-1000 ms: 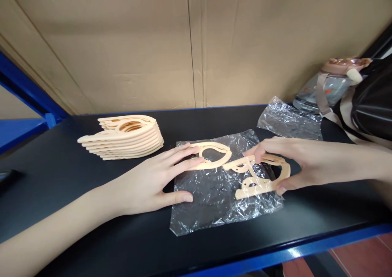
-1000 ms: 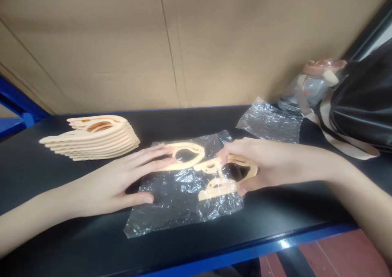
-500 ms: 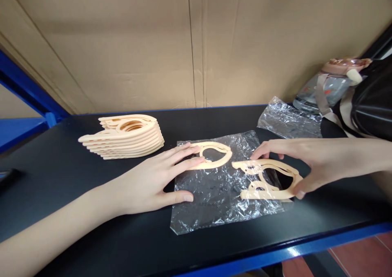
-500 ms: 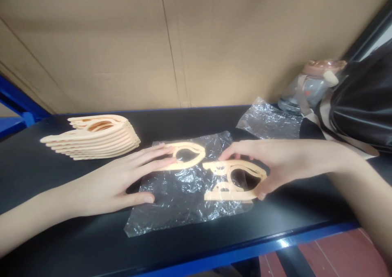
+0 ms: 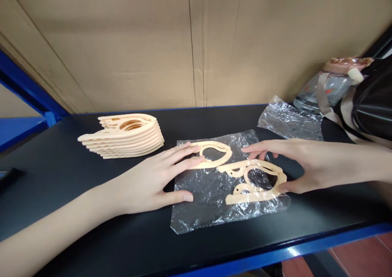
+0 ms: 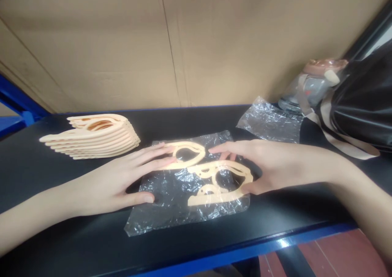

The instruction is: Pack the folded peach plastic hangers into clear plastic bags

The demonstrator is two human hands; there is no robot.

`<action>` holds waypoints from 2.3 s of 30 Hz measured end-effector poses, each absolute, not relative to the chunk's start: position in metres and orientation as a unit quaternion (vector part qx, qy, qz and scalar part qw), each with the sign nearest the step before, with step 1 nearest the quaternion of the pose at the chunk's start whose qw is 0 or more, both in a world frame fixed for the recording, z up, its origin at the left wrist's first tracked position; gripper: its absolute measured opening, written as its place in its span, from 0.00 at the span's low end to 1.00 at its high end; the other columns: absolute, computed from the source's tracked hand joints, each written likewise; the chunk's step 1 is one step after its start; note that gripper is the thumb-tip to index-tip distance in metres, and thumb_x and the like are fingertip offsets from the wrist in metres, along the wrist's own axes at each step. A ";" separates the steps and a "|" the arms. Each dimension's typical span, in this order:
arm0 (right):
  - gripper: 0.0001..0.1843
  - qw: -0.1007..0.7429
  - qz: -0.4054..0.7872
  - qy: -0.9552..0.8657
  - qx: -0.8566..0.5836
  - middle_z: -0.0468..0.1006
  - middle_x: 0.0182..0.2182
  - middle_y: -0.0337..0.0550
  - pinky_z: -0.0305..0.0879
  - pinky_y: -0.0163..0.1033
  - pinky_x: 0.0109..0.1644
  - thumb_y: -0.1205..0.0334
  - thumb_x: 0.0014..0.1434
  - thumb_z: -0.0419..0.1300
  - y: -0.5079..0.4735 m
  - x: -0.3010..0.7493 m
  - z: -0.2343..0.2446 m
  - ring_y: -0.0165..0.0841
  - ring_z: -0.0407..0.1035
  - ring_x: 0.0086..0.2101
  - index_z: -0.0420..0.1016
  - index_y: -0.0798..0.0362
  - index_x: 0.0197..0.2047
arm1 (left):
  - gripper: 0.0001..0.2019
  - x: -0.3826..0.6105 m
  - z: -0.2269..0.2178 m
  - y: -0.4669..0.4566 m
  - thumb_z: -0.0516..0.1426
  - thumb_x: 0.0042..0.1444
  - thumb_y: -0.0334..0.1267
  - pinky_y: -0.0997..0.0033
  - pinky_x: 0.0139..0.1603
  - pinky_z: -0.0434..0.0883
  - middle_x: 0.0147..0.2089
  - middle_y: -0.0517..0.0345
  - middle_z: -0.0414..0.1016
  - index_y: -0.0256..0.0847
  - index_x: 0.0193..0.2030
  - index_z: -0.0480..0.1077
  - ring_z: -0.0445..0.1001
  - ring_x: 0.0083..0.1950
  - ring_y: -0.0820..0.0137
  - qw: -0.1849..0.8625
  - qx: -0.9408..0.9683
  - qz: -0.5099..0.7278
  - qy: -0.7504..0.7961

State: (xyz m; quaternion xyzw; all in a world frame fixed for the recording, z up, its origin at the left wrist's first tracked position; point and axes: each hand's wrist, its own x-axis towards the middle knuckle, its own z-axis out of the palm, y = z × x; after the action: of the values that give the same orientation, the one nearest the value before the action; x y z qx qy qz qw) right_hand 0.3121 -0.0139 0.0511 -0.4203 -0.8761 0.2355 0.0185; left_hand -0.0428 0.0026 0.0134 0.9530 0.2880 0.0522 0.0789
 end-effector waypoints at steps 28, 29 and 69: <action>0.47 0.068 0.196 -0.898 -0.387 0.74 0.36 0.36 0.68 0.39 0.39 0.50 0.56 0.64 -0.024 0.279 0.033 0.33 0.70 0.35 0.44 0.39 0.72 | 0.55 -0.040 -0.002 -0.008 0.56 0.46 0.73 0.39 0.70 0.47 0.75 0.46 0.43 0.43 0.73 0.45 0.39 0.74 0.46 0.054 0.945 0.083 0.312; 0.47 0.061 0.210 -0.894 -0.390 0.73 0.34 0.35 0.68 0.38 0.38 0.50 0.56 0.64 -0.024 0.279 0.032 0.32 0.69 0.33 0.44 0.39 0.72 | 0.56 -0.039 -0.003 -0.009 0.55 0.45 0.73 0.38 0.70 0.46 0.75 0.45 0.42 0.42 0.73 0.44 0.39 0.74 0.45 0.050 0.945 0.084 0.313; 0.59 0.019 0.313 -0.859 -0.406 0.75 0.35 0.35 0.69 0.39 0.37 0.53 0.49 0.69 -0.015 0.298 0.039 0.34 0.72 0.34 0.34 0.36 0.73 | 0.53 -0.034 0.004 -0.017 0.53 0.46 0.74 0.41 0.70 0.51 0.75 0.47 0.45 0.45 0.73 0.48 0.42 0.74 0.46 0.066 0.928 0.076 0.359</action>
State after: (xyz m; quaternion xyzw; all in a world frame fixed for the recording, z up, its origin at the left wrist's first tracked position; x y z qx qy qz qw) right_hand 0.2976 -0.0147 0.0386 -0.4059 -0.8585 0.3128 0.0191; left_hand -0.0345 -0.0173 0.0039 0.9277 0.3595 0.0762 0.0655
